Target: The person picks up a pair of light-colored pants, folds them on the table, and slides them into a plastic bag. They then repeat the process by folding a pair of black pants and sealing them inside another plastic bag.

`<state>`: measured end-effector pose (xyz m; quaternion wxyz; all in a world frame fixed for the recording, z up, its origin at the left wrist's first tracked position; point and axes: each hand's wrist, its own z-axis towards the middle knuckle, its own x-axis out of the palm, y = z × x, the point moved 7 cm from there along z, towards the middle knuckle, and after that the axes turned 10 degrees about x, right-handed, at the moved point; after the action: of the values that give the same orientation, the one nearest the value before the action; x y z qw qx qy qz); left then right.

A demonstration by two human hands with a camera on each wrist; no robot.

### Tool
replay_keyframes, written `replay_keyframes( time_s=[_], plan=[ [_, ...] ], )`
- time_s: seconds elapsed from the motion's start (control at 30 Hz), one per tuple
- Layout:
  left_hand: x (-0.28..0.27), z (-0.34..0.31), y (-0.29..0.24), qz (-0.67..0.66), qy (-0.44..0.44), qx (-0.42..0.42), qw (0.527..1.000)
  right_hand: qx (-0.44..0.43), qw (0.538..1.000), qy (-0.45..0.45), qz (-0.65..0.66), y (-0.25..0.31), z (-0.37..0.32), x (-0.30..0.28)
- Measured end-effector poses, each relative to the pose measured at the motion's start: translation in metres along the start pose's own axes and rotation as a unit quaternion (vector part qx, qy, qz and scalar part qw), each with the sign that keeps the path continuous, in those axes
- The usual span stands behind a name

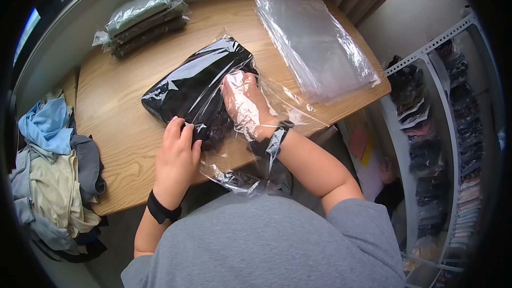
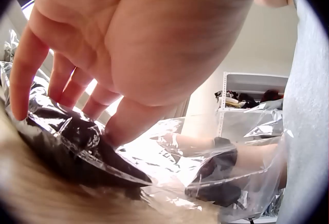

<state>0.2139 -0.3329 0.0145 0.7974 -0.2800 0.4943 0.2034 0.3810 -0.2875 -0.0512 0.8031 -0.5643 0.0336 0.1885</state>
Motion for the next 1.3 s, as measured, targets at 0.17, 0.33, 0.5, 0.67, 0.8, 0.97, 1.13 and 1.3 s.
replay_keyframes(
  time_s=[0.17, 0.33, 0.5, 0.67, 0.8, 0.97, 1.13, 1.3],
  plan=[
    [0.000, -0.002, 0.004, -0.036, -0.004, -0.023, 0.999, -0.359, -0.306, -0.097, -0.877, -0.029, -0.008, 0.053],
    [0.000, 0.000, 0.003, -0.041, -0.003, -0.012, 0.999, -0.232, -0.208, -0.210, -0.927, -0.044, 0.013, 0.036],
    [-0.002, 0.000, 0.003, -0.063, -0.016, -0.021, 0.998, -0.468, -0.254, -0.245, -0.810, -0.035, 0.004, 0.056],
    [-0.002, -0.001, 0.003, -0.060, -0.008, -0.031, 0.998, -0.412, -0.343, -0.260, -0.803, -0.018, 0.011, 0.074],
    [-0.002, -0.001, 0.003, -0.055, -0.009, -0.031, 0.998, -0.249, -0.100, -0.201, -0.942, -0.038, 0.026, 0.037],
    [-0.003, 0.000, 0.003, -0.056, -0.018, -0.028, 0.998, -0.333, -0.208, -0.235, -0.889, -0.046, 0.027, 0.040],
    [-0.002, 0.000, 0.001, -0.052, -0.020, -0.027, 0.998, -0.197, -0.439, -0.230, -0.846, -0.020, 0.049, 0.059],
    [-0.001, -0.001, 0.000, -0.038, 0.002, -0.033, 0.999, -0.204, -0.672, -0.115, -0.703, -0.059, 0.040, 0.009]
  ],
)
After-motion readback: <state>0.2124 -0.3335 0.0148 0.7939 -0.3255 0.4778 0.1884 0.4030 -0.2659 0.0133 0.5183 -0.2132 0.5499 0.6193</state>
